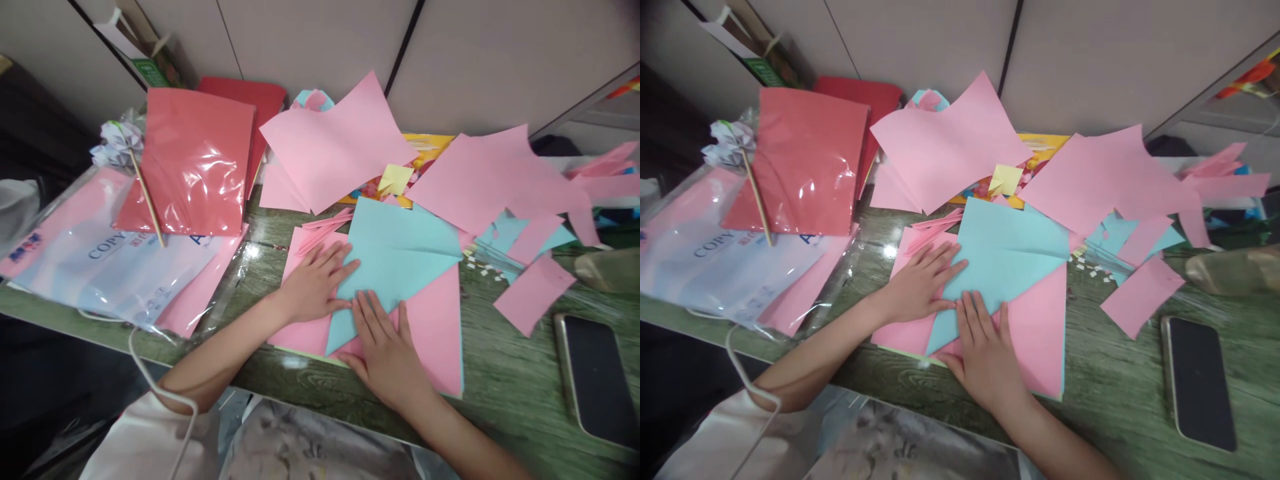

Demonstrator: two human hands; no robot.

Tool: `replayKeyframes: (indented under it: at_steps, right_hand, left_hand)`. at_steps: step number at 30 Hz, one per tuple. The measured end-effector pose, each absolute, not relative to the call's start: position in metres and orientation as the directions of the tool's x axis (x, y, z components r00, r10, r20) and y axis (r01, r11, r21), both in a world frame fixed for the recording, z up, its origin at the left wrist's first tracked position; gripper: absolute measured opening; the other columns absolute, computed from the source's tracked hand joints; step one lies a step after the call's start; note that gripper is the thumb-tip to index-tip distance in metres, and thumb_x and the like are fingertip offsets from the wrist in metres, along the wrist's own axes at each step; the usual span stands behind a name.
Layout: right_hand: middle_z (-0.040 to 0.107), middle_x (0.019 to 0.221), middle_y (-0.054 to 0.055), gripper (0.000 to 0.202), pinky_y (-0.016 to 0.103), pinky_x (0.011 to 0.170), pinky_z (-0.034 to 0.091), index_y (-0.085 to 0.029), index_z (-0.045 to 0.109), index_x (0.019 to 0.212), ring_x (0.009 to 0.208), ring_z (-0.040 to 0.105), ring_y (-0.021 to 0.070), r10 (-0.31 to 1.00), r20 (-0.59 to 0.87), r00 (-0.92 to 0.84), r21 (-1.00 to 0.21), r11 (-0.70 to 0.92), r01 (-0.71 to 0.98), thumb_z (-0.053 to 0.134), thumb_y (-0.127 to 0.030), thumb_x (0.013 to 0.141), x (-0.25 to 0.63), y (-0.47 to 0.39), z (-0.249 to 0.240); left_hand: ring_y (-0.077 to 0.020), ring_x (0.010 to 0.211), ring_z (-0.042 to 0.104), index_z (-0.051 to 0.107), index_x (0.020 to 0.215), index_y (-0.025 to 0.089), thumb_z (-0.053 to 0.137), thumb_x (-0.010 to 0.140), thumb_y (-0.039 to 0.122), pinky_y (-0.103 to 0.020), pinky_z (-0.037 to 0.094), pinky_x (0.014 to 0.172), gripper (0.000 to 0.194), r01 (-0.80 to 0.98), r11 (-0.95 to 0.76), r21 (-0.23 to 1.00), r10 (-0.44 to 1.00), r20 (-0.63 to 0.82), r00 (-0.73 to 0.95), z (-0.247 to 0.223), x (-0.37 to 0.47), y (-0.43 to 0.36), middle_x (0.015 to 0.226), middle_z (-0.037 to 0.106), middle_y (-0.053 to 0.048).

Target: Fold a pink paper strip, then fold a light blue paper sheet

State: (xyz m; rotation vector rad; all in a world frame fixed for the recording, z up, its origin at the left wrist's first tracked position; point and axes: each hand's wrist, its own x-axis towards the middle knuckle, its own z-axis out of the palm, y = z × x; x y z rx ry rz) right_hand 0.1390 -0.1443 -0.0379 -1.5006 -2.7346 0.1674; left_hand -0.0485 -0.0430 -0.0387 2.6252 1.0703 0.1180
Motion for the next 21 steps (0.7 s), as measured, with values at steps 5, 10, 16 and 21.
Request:
replayKeyframes:
  at_steps: [5, 10, 16, 21]
  right_hand:
    - [0.029, 0.143, 0.019, 0.074, 0.06, 0.107, 0.004, 0.0, 0.036, 0.134, 0.135, 0.02, 0.0295, 0.837, -0.023, -0.547, -0.093, 0.543, 0.834, 0.028, -0.057, 0.088, 0.139, -0.151, -0.037]
    - [0.03, 0.143, 0.018, 0.072, 0.06, 0.108, 0.004, -0.001, 0.035, 0.135, 0.135, 0.02, 0.0295, 0.824, -0.031, -0.565, -0.092, 0.561, 0.823, 0.03, -0.056, 0.088, 0.141, -0.155, -0.035]
    - [0.027, 0.144, 0.018, 0.075, 0.062, 0.107, 0.004, -0.001, 0.029, 0.137, 0.137, 0.014, 0.0299, 0.825, -0.048, -0.563, -0.075, 0.56, 0.825, 0.035, -0.056, 0.087, 0.142, -0.157, -0.036]
    - [0.025, 0.145, 0.018, 0.073, 0.063, 0.106, 0.004, 0.0, 0.025, 0.139, 0.137, 0.013, 0.03, 0.822, -0.057, -0.567, -0.067, 0.564, 0.823, 0.038, -0.051, 0.087, 0.142, -0.157, -0.037]
  left_hand:
    - [-0.0261, 0.139, 0.005, 0.019, 0.142, 0.022, 0.035, 0.08, 0.067, -0.045, 0.009, 0.11, 0.078, 0.671, -0.672, 0.313, 0.697, -0.04, 0.716, -0.041, -0.049, -0.044, 0.152, 0.01, -0.01]
    - [-0.026, 0.139, 0.002, 0.019, 0.142, 0.021, 0.041, 0.073, 0.073, -0.045, 0.006, 0.111, 0.09, 0.68, -0.658, 0.323, 0.702, -0.063, 0.71, -0.042, -0.05, -0.044, 0.152, 0.009, -0.01]
    - [-0.0273, 0.139, -0.001, 0.016, 0.143, 0.019, 0.045, 0.067, 0.075, -0.046, 0.002, 0.11, 0.098, 0.671, -0.659, 0.339, 0.688, -0.09, 0.721, -0.042, -0.049, -0.043, 0.152, 0.006, -0.011]
    - [-0.031, 0.139, -0.002, 0.015, 0.143, 0.016, 0.048, 0.062, 0.078, -0.05, 0.0, 0.109, 0.107, 0.678, -0.655, 0.334, 0.681, -0.127, 0.721, -0.041, -0.048, -0.043, 0.152, 0.004, -0.014]
